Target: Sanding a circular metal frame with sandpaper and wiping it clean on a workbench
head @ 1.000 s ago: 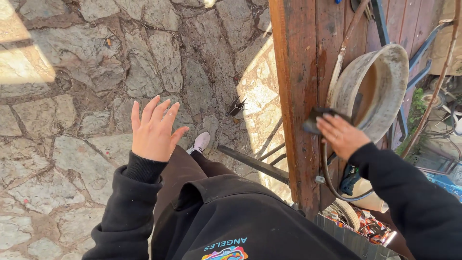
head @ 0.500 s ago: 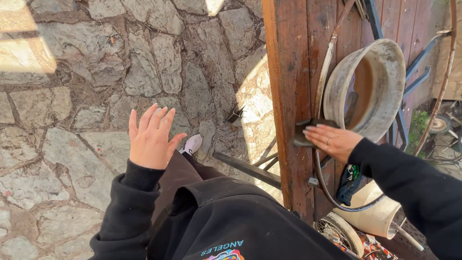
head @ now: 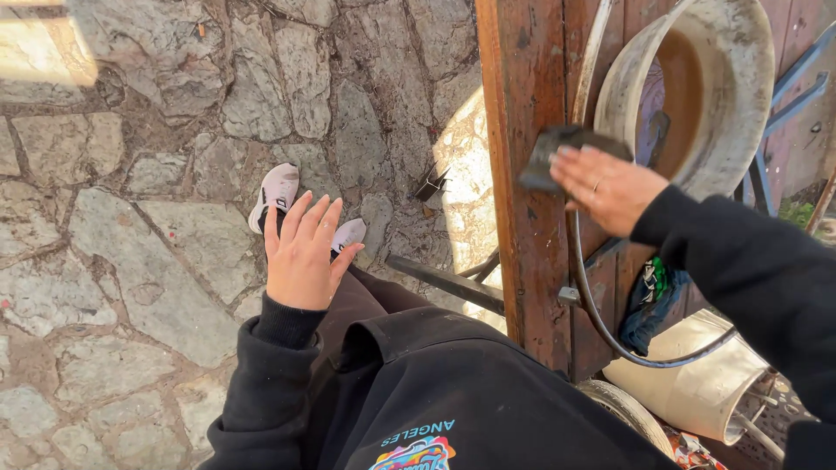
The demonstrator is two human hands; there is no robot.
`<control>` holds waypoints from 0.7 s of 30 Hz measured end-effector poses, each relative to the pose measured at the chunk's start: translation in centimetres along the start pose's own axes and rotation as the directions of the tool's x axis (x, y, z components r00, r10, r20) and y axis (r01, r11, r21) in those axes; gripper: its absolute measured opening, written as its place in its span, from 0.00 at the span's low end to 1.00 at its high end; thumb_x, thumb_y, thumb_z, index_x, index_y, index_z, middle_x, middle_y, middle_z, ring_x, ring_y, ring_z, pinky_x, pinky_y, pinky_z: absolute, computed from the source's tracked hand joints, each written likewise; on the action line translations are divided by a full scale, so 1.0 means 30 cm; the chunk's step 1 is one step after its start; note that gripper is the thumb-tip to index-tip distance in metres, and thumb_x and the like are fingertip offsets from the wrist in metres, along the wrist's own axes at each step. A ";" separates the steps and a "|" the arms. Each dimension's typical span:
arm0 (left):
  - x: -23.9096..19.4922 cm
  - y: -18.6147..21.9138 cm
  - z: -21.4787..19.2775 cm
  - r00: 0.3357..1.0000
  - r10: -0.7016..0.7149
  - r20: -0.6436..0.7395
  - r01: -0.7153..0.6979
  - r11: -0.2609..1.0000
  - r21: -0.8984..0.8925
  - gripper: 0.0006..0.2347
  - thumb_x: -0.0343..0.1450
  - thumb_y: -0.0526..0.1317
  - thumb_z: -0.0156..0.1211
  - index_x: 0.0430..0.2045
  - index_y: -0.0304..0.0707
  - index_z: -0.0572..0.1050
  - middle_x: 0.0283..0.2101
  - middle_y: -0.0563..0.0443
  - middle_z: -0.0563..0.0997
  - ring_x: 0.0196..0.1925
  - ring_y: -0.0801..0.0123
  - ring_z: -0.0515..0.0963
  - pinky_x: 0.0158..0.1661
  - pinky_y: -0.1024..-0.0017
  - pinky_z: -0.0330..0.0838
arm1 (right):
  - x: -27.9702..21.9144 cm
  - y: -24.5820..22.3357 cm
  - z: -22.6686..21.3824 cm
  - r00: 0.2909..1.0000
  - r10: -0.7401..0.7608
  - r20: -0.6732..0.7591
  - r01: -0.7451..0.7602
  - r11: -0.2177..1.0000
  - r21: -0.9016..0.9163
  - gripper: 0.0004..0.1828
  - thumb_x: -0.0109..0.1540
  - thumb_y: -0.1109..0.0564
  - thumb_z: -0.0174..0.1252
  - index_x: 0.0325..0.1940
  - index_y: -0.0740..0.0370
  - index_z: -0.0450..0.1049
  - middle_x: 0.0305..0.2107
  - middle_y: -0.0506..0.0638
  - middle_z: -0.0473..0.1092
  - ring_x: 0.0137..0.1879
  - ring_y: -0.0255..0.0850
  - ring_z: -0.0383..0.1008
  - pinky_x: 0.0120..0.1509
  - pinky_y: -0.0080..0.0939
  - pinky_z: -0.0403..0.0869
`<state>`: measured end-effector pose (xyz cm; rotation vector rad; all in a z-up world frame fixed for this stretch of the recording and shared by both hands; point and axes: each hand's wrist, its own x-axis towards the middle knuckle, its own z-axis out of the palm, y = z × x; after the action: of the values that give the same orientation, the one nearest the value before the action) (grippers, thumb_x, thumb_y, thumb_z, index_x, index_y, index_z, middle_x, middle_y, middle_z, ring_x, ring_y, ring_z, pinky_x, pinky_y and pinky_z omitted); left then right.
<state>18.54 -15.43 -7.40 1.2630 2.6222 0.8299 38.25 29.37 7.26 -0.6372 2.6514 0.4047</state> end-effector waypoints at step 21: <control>-0.045 0.180 -0.051 0.998 0.068 0.006 -0.068 0.995 0.071 0.25 0.74 0.55 0.63 0.60 0.40 0.74 0.63 0.46 0.77 0.71 0.53 0.70 0.69 0.44 0.54 | -0.027 -0.117 0.031 0.989 0.145 0.010 -0.144 0.988 -0.063 0.29 0.71 0.48 0.41 0.70 0.69 0.68 0.67 0.63 0.68 0.77 0.55 0.64 0.82 0.52 0.62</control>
<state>22.63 -14.37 -3.45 1.3770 2.6417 0.7495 40.89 26.99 6.13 -0.4594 2.6893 0.5326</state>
